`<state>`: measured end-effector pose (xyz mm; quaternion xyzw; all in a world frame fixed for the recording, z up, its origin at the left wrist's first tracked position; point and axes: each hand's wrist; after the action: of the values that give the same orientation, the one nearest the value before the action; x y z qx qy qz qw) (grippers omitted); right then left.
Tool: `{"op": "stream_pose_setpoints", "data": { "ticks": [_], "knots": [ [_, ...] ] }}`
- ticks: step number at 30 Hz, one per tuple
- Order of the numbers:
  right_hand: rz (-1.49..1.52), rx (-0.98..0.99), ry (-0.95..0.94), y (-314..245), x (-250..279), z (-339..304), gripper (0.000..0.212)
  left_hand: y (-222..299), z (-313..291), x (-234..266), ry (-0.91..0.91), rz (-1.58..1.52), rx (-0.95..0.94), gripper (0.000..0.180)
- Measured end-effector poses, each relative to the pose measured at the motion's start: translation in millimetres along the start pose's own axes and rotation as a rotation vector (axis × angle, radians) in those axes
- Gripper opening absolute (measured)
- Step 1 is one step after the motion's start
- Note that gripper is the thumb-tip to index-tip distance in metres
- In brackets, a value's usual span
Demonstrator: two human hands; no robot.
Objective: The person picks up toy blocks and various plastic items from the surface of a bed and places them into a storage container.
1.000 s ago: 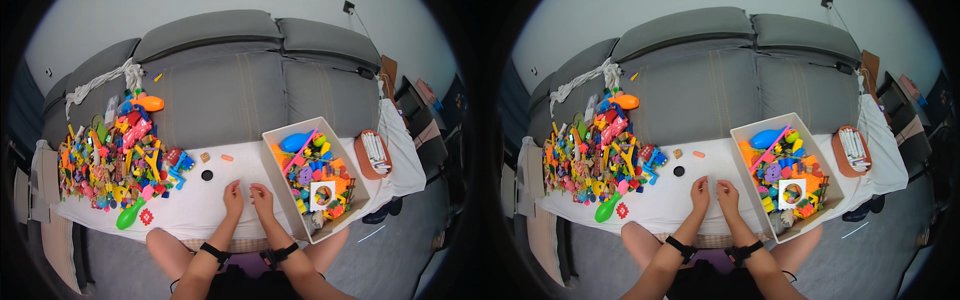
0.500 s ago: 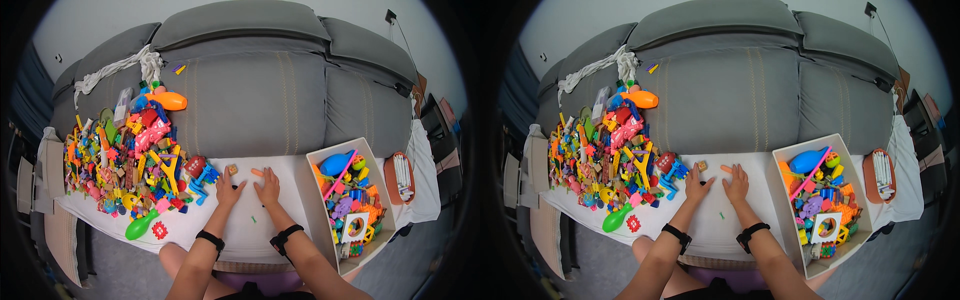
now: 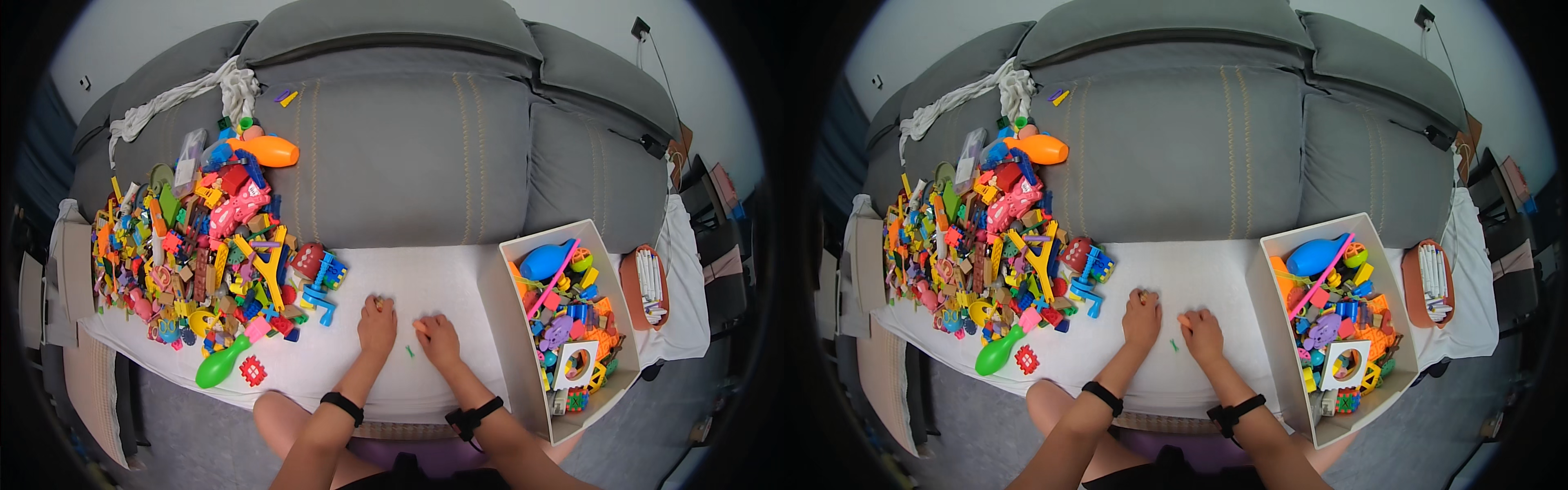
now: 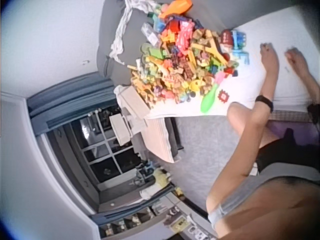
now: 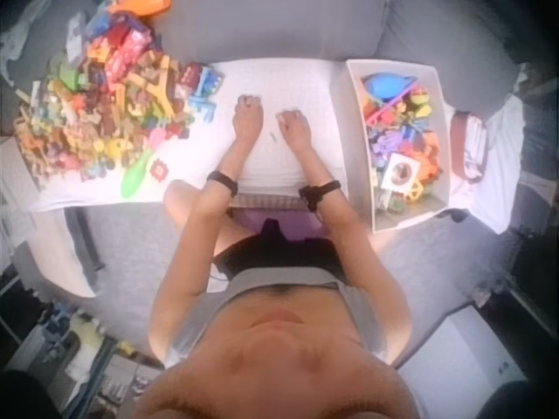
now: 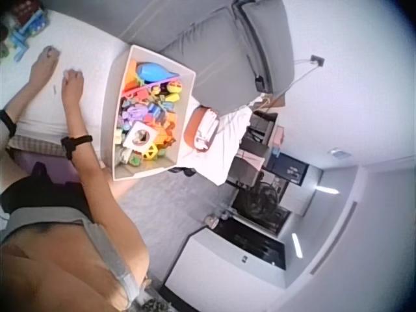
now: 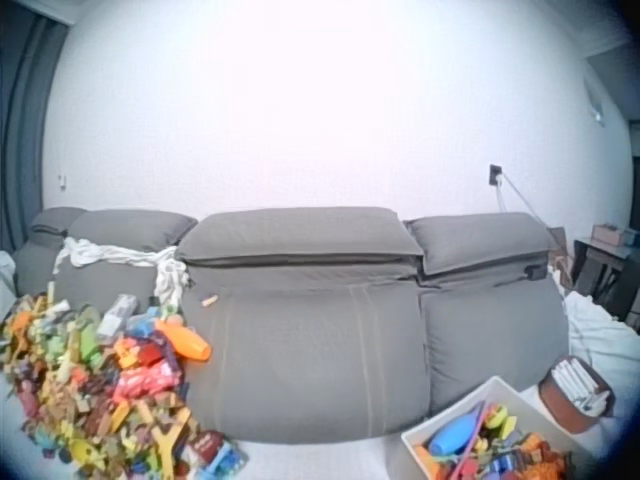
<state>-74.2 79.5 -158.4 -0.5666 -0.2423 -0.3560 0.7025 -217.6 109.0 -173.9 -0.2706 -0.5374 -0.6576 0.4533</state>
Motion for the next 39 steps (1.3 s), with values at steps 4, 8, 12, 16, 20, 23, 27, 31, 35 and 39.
{"op": "stream_pose_setpoints", "data": {
  "ticks": [4, 8, 12, 16, 20, 23, 27, 31, 35, 39],
  "knots": [
    [0.075, -0.064, -0.016, 4, 5, -35, 0.017, 17, -44, 12, -0.067, 0.03, 0.08, 0.024],
    [0.03, -0.086, -0.102, 4, 27, -49, 0.018, 26, -82, 30, -0.054, -0.152, 0.161, 0.021],
    [0.501, -0.543, -0.201, -2, 45, -63, 0.021, 11, -103, 17, 0.122, -0.515, 0.403, 0.02],
    [1.052, -0.667, 0.082, -38, 101, -67, 0.026, 76, -84, 32, 0.216, -1.096, 0.75, 0.02],
    [1.239, -0.536, 0.54, -45, 170, -62, 0.031, 200, -57, 75, 0.037, -1.359, 0.654, 0.031],
    [1.127, -0.388, 0.833, -36, 193, -67, 0.047, 248, -52, 79, -0.36, -1.894, 0.451, 0.05],
    [1.032, -0.378, 0.884, -41, 186, -72, 0.052, 236, -58, 68, -0.35, -1.69, 0.461, 0.045],
    [0.985, -0.363, 0.456, -40, 142, -70, 0.043, 159, -71, 55, -0.269, -1.31, 0.445, 0.035],
    [0.62, -0.145, -0.127, -46, 65, -46, 0.035, 48, -75, 44, -0.03, -1.026, 0.436, 0.03],
    [0.342, 0.067, -0.301, -70, 16, -12, 0.041, -34, -43, 77, 0.381, -0.545, 0.274, 0.035]
  ]
}}
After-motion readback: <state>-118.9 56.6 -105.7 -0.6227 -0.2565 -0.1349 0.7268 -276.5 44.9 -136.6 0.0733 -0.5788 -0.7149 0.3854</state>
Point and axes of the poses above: each hand's wrist, its own z-axis towards the middle knuckle, its own x-axis out of the back of the hand, y = z × x, and after that the axes turned 8 degrees about y, right-handed
